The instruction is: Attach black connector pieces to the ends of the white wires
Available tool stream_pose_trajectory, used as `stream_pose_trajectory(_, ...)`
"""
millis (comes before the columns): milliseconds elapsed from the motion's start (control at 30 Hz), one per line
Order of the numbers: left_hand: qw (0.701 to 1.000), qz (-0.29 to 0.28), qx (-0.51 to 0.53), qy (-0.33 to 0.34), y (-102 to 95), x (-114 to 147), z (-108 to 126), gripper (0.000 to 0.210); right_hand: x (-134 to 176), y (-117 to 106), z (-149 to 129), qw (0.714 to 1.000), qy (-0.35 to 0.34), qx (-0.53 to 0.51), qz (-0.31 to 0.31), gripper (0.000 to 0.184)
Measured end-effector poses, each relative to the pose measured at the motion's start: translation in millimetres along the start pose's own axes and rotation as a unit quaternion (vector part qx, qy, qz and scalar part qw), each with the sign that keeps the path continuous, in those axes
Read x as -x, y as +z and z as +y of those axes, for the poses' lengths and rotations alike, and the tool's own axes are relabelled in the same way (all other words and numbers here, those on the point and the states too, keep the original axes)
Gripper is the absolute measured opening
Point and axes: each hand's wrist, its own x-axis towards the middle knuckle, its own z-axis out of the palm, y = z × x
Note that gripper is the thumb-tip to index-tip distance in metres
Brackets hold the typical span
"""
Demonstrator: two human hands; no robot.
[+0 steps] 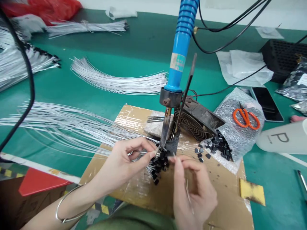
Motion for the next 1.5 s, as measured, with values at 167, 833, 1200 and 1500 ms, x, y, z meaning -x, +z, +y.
stream_pose_trajectory(167, 0.999, -0.015, -0.052, 0.0, -8.8, 5, -9, 0.021, -19, -35, 18, 0.979, 0.094, -0.162, 0.081, 0.031)
stream_pose_trajectory(833, 0.939, 0.101, -0.201, 0.26, -31.8, 6, -27, 0.013, -26, -70, 65, 0.982, 0.111, -0.129, 0.081, 0.062)
stream_pose_trajectory(1200, 0.793, 0.08, -0.542, 0.266, -112.3, -156, -43, 0.022, -24, -84, 91, 0.978, 0.137, -0.139, 0.073, 0.05)
stream_pose_trajectory(1500, 0.832, 0.079, -0.485, 0.257, -120.0, -178, -65, 0.02, -21, -80, 91, 0.985, 0.101, -0.126, 0.066, 0.054)
